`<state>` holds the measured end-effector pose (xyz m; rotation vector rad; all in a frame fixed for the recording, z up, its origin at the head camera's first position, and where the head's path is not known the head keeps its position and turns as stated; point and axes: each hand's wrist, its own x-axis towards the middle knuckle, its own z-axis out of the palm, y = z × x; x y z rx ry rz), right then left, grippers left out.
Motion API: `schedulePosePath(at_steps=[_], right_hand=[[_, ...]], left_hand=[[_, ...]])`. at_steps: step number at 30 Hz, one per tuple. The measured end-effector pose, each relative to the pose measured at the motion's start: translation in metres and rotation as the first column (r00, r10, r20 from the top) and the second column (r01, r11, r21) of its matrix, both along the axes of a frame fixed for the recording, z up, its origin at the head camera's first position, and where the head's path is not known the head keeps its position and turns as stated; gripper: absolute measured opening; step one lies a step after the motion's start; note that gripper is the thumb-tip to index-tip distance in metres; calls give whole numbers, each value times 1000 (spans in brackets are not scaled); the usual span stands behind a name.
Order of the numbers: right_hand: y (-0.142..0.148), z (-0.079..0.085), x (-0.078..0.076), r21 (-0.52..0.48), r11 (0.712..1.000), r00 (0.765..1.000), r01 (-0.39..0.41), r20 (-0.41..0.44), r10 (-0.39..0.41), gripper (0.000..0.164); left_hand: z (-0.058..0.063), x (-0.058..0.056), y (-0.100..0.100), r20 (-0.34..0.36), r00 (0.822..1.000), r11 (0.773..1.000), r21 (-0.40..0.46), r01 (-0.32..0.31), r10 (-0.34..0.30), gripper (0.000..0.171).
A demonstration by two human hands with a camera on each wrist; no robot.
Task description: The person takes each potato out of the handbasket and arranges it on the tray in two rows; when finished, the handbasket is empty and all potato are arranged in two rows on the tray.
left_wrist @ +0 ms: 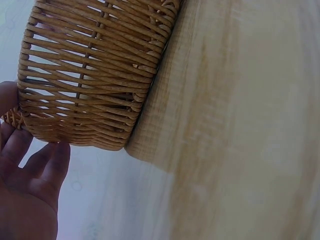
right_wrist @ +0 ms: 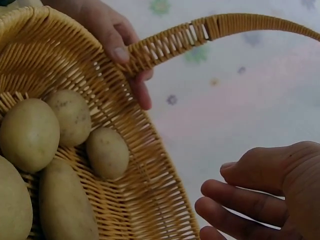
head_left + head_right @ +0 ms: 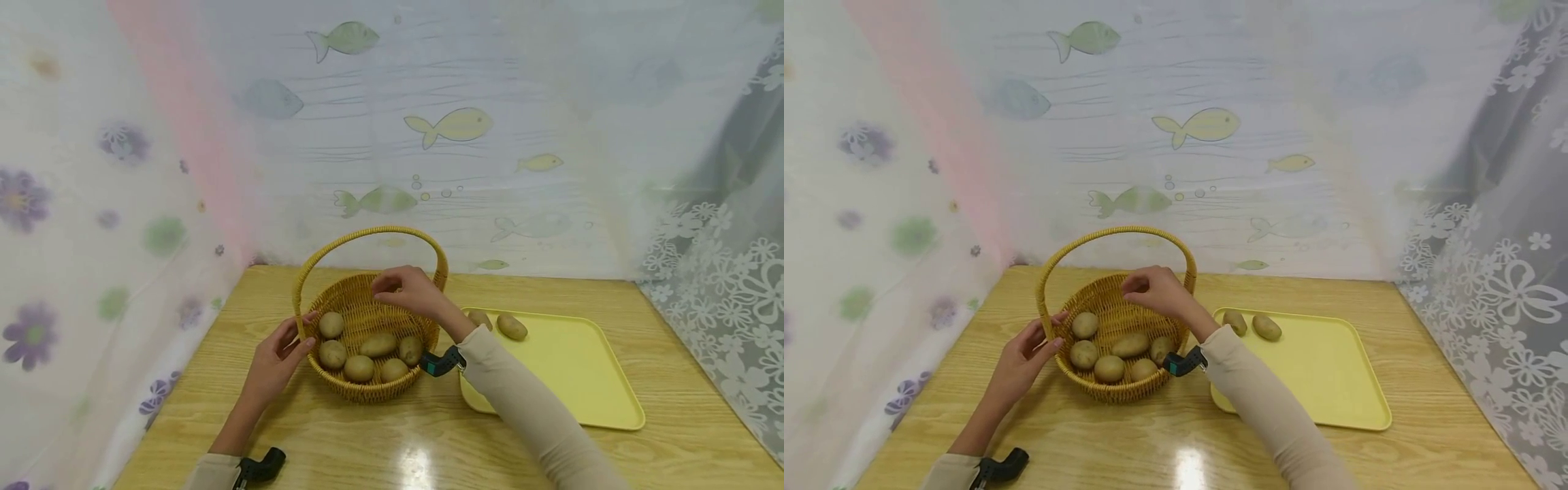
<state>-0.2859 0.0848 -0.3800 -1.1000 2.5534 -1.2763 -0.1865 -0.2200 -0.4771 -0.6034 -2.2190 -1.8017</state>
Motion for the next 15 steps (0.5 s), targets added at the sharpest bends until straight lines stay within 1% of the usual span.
schedulePosePath(at_steps=[3, 9, 12, 15], right_hand=[[-9, -1, -3, 12, 1000, 1000, -6, 9, 6, 20], [-25, -4, -9, 52, 999, 1000, -14, -3, 15, 21], [-31, -9, -12, 78, 997, 1000, -11, 12, 10, 21], [-40, -14, -15, 90, 996, 1000, -6, 28, 3, 21]], left_hand=[[-1, -1, -1, -3, 1000, 1000, 8, 6, -6, 40], [-1, -2, -1, -7, 1000, 1000, 18, 14, -14, 38], [-2, -3, -1, -1, 1000, 1000, 3, 5, -5, 41], [-1, -2, -2, 12, 1000, 1000, -19, -17, 17, 43]])
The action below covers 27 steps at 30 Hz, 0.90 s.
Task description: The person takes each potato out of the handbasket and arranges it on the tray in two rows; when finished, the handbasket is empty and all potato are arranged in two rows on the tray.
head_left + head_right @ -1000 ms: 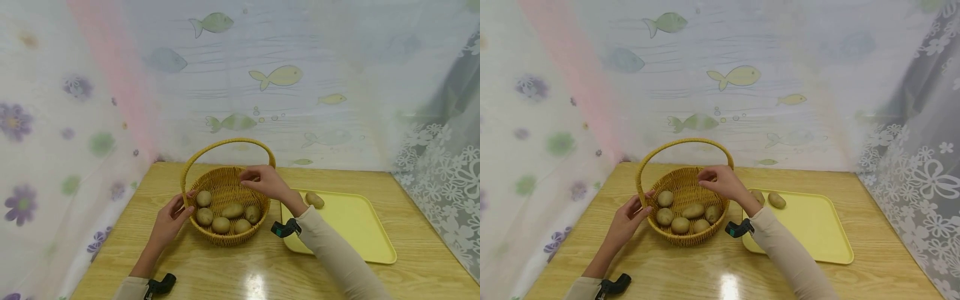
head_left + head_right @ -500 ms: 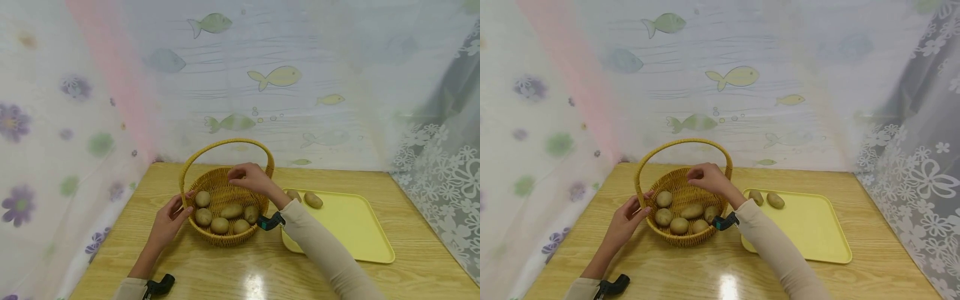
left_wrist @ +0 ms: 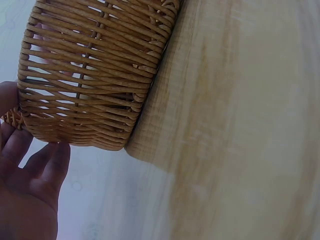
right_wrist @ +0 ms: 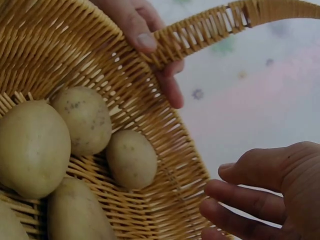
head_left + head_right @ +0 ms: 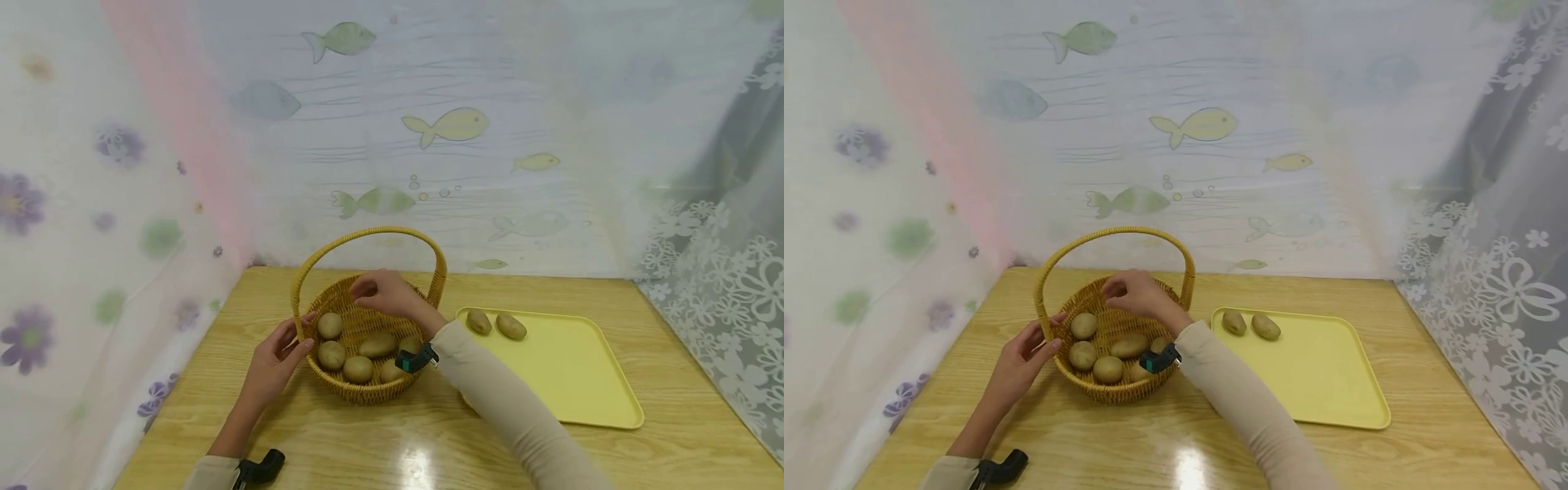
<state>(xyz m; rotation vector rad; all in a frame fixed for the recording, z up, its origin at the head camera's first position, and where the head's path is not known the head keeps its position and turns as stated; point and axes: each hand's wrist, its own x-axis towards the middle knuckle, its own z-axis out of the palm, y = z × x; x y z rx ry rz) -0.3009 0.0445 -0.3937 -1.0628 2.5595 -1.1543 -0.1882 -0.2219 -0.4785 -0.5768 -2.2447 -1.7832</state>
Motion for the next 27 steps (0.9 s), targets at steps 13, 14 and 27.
schedulePosePath(at_steps=[13, 14, 27], right_hand=[[-30, -12, -6, 115, 993, 999, -40, 12, 39, 28], [-32, -13, -6, 123, 991, 999, -46, 5, 46, 29], [-44, -28, -6, 243, 952, 972, -188, -94, 216, 38]], left_hand=[[1, 1, 1, 9, 1000, 1000, 14, 12, -12, 44], [1, 2, 0, 8, 1000, 1000, 10, 10, -10, 44], [2, 1, 1, 0, 1000, 1000, 8, 2, -2, 41]])
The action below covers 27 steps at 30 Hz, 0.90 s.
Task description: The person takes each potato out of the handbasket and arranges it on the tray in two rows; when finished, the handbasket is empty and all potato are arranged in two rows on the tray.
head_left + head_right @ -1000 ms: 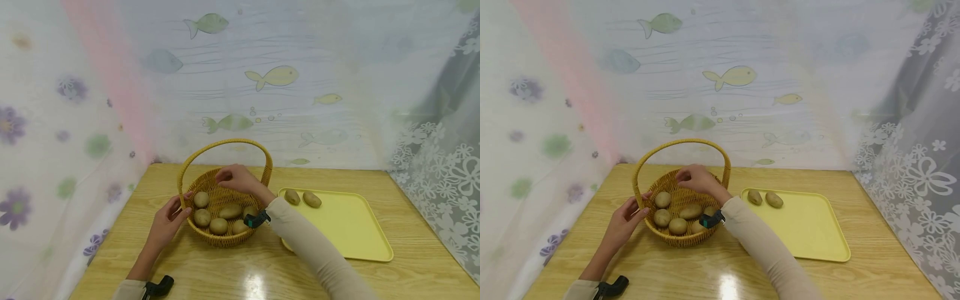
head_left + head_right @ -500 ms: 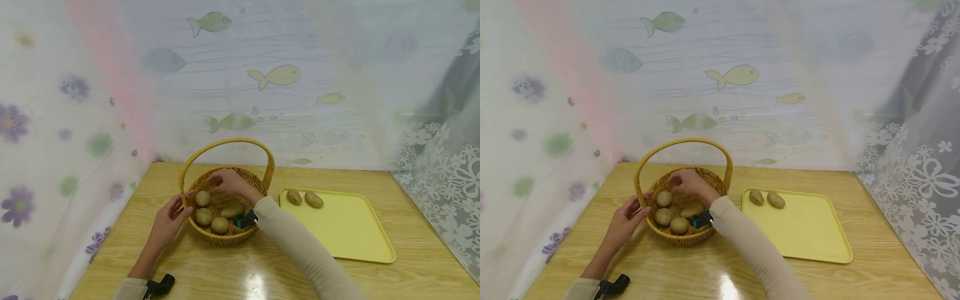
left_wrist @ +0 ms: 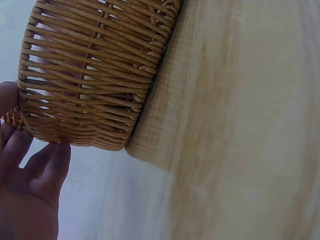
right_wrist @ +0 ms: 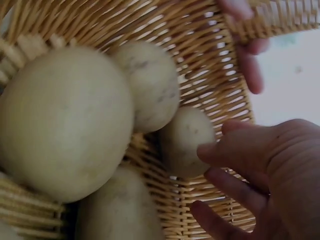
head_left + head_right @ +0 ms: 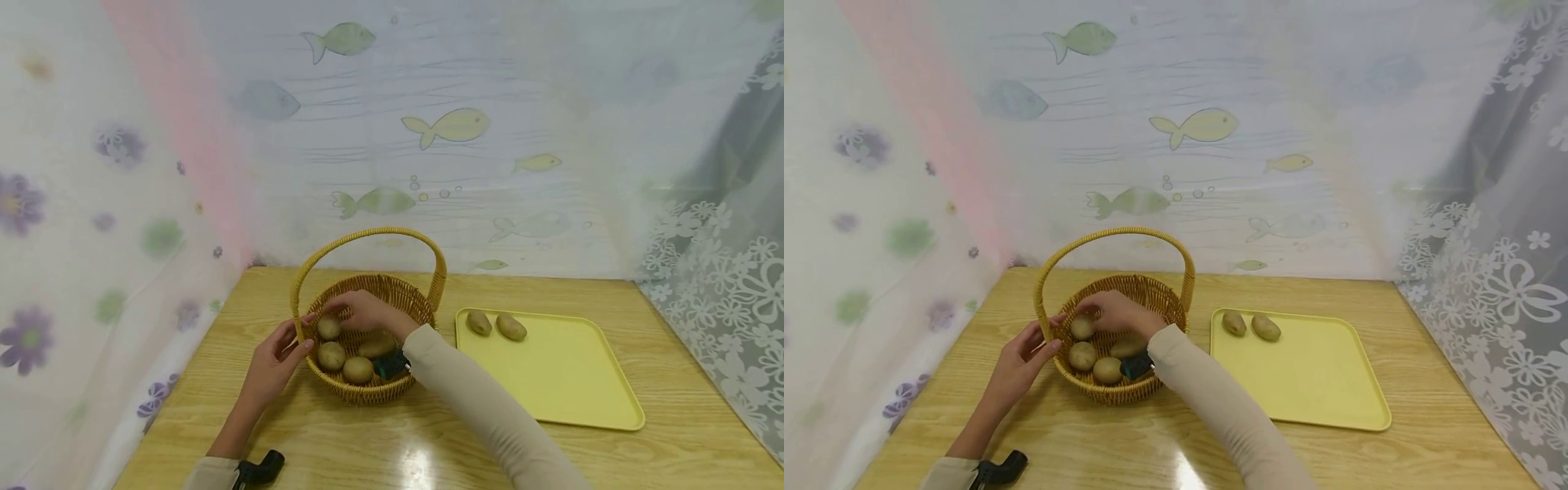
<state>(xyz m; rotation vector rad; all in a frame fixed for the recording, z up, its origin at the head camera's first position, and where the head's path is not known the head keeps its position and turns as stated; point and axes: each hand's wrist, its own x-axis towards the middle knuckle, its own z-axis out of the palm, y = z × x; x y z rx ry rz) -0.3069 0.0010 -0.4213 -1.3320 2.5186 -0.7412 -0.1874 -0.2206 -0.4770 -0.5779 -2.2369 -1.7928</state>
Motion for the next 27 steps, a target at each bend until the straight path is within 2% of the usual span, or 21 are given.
schedulePosePath(at_steps=[6, 9, 14, 18, 21, 27], right_hand=[[-3, -5, 5, 32, 999, 1000, 4, 24, -5, 47], [-4, -7, 5, 61, 998, 1000, 27, 5, -27, 52], [-5, -8, 5, 57, 996, 997, 69, 25, -70, 45], [-5, -8, 6, 39, 997, 997, 67, 34, -68, 57], [-5, -9, 6, 80, 995, 998, 57, 9, -58, 65], [-5, -9, 6, 123, 991, 998, 46, 26, -50, 55]], left_hand=[[-1, 0, -1, -2, 1000, 1000, -2, 2, -2, 41], [-1, 0, 0, 7, 1000, 1000, -2, -2, 2, 44], [0, 1, 0, 19, 1000, 1000, -5, -12, 12, 46], [0, 2, 0, 23, 1000, 1000, -11, -15, 15, 46], [0, 2, 0, 27, 1000, 1000, -10, -12, 13, 47], [0, 1, 0, 22, 1000, 1000, -3, -7, 7, 44]])
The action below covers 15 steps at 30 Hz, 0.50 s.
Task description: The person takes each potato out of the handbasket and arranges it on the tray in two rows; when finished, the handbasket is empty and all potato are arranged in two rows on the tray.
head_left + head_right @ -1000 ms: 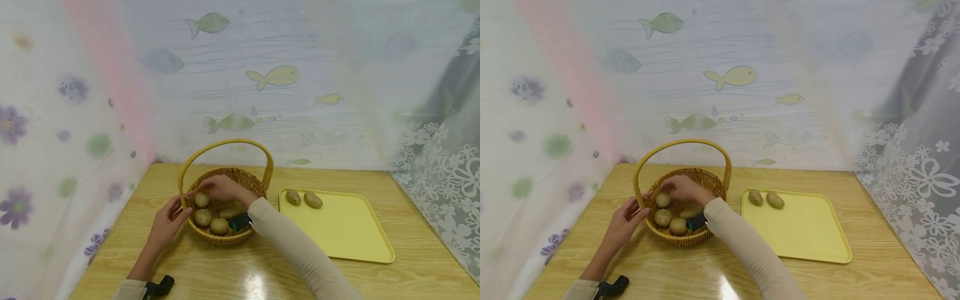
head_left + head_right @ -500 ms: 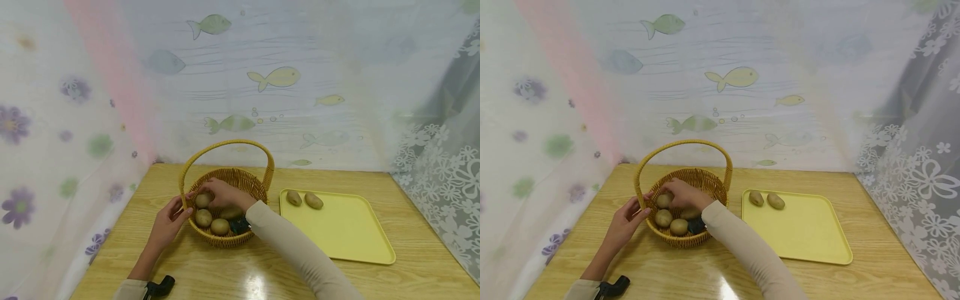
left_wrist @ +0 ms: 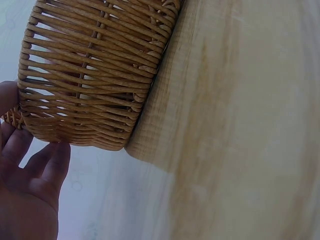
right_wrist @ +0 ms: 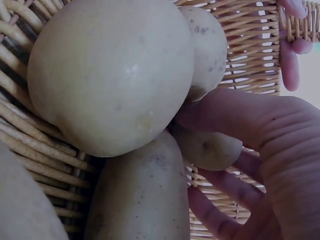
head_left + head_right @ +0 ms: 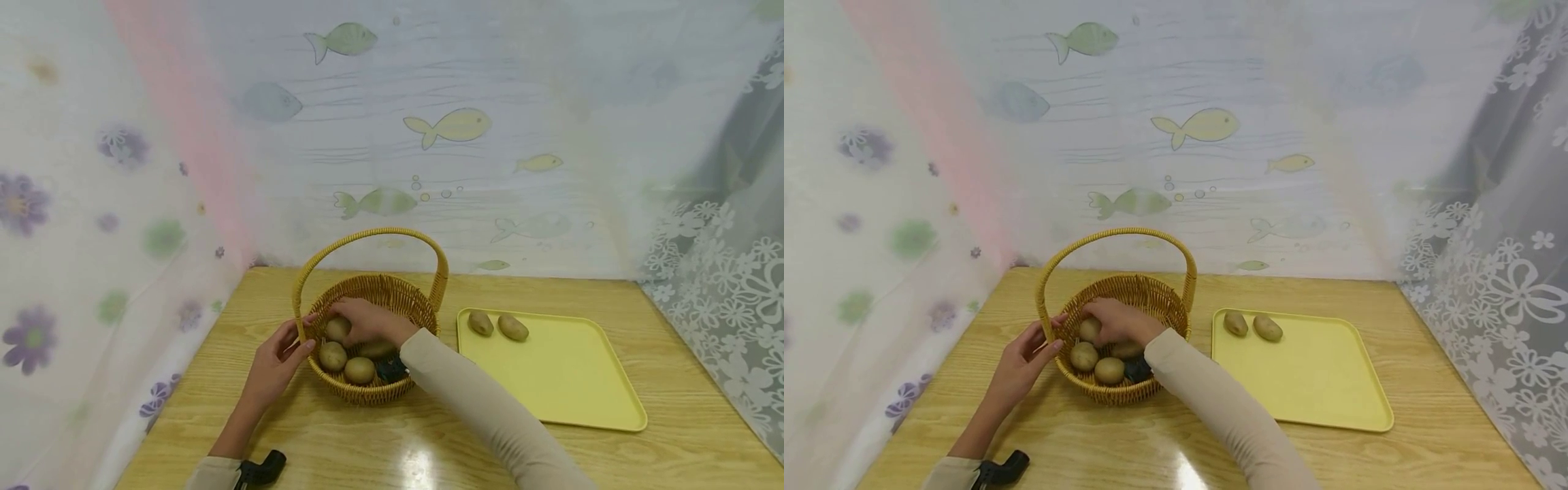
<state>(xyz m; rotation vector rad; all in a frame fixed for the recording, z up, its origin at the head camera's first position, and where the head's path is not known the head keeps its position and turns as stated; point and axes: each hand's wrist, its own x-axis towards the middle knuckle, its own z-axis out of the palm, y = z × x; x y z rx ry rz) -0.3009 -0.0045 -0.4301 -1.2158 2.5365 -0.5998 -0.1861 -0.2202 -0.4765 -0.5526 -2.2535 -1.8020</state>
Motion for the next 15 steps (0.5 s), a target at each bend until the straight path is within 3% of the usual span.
schedulePosePath(at_steps=[7, 15], right_hand=[[2, -1, 0, -15, 1000, 1000, 11, 23, -10, 56], [3, 4, 0, -71, 995, 997, 76, 27, -74, 53]], left_hand=[[0, 1, 0, -12, 1000, 1000, -4, -1, 1, 40], [1, 0, 1, -16, 1000, 1000, 2, -2, 2, 35]])
